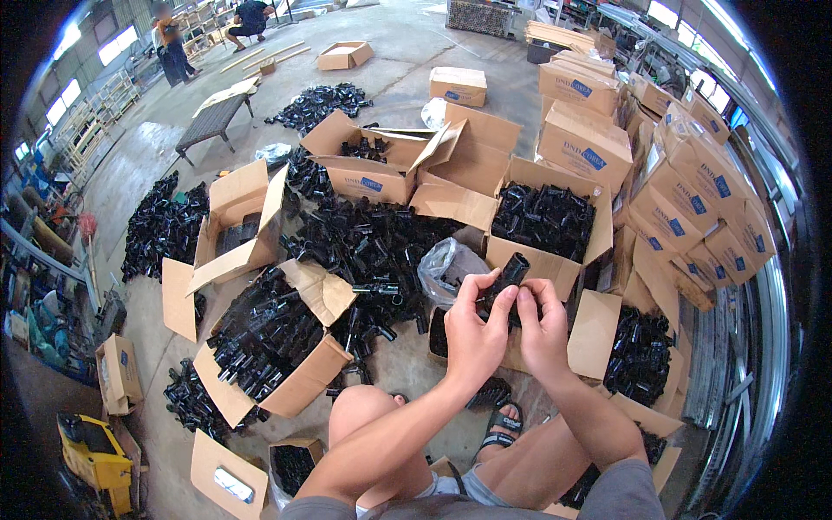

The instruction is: The person joins black plastic components by hand while sitting on a warehouse floor.

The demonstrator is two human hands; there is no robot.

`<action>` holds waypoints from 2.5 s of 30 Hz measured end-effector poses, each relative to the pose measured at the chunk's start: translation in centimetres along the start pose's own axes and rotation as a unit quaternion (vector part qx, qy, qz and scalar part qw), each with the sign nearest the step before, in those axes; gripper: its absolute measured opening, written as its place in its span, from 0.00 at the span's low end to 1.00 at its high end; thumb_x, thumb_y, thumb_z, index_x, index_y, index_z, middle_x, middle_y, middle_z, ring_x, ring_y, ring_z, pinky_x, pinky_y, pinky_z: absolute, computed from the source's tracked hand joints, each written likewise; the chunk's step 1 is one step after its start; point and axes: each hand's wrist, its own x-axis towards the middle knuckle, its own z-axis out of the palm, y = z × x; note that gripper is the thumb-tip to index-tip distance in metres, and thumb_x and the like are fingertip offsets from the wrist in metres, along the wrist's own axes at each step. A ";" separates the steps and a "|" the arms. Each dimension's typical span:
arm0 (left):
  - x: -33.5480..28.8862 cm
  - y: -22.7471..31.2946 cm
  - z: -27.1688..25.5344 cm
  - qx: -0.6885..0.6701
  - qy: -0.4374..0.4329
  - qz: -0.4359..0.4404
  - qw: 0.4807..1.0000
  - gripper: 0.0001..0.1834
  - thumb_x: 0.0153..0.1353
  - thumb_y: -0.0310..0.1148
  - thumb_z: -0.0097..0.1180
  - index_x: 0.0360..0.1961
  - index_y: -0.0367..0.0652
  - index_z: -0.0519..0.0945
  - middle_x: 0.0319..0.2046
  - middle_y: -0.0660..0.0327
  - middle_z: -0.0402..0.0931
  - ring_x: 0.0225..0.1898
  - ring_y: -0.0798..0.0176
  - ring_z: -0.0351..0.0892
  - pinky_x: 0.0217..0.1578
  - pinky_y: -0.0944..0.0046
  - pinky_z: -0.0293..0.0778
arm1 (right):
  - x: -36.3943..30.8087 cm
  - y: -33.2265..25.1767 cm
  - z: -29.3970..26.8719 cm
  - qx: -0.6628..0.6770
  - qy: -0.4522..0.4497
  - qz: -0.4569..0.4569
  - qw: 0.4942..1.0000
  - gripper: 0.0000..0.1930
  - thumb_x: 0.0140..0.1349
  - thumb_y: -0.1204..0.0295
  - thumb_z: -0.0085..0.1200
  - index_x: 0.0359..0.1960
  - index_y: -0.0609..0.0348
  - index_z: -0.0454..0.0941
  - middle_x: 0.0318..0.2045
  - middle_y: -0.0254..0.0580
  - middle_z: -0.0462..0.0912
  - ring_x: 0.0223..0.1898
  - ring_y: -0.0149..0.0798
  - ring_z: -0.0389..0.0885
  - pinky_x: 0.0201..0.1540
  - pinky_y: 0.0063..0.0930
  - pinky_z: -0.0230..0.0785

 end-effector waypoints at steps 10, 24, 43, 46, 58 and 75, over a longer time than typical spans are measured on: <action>0.5 -1.0 -0.4 0.001 -0.029 -0.025 0.999 0.15 0.66 0.35 0.63 0.46 0.33 0.79 0.36 0.55 0.84 0.36 0.68 0.81 0.40 0.63 0.77 | 0.3 1.5 0.0 -0.036 0.014 0.016 0.999 0.15 0.73 0.62 0.51 0.43 0.64 0.78 0.34 0.49 0.84 0.36 0.37 0.83 0.40 0.33 0.74; -2.5 -2.7 -18.5 0.290 -0.626 -0.245 0.681 0.12 0.63 0.36 0.62 0.39 0.36 0.82 0.31 0.60 0.83 0.35 0.62 0.82 0.39 0.62 0.77 | -12.5 4.2 -24.1 -0.391 0.077 0.184 0.899 0.19 0.70 0.56 0.52 0.43 0.62 0.81 0.28 0.59 0.85 0.25 0.49 0.87 0.34 0.43 0.77; -1.7 3.5 -12.7 0.375 -0.577 -0.128 0.714 0.17 0.63 0.39 0.59 0.41 0.33 0.80 0.30 0.54 0.82 0.35 0.63 0.83 0.38 0.61 0.77 | -25.8 10.0 -35.2 -0.361 0.318 0.290 0.827 0.18 0.73 0.59 0.47 0.43 0.63 0.81 0.30 0.49 0.86 0.31 0.42 0.86 0.35 0.39 0.76; -1.6 0.3 -14.3 0.358 -0.638 -0.137 0.668 0.18 0.68 0.43 0.57 0.42 0.35 0.81 0.34 0.54 0.82 0.37 0.59 0.83 0.41 0.60 0.77 | -22.5 12.8 -27.0 -0.259 0.220 0.251 0.906 0.16 0.73 0.61 0.48 0.42 0.64 0.81 0.28 0.44 0.86 0.26 0.33 0.84 0.32 0.30 0.76; -5.1 -11.7 -17.8 0.190 -0.270 -0.257 0.908 0.10 0.71 0.31 0.55 0.44 0.34 0.80 0.34 0.61 0.81 0.36 0.68 0.80 0.37 0.67 0.76 | -17.0 39.0 -6.4 -0.360 -0.160 0.161 0.905 0.17 0.63 0.68 0.60 0.51 0.63 0.78 0.38 0.56 0.85 0.43 0.56 0.85 0.48 0.46 0.77; -0.2 -27.5 -5.4 0.157 -0.591 -0.274 0.742 0.34 0.66 0.44 0.63 0.65 0.32 0.69 0.57 0.43 0.77 0.59 0.54 0.78 0.58 0.55 0.75 | -9.2 31.4 -7.1 -0.186 -0.119 0.308 0.926 0.11 0.62 0.67 0.62 0.39 0.63 0.79 0.33 0.51 0.85 0.36 0.47 0.86 0.39 0.41 0.77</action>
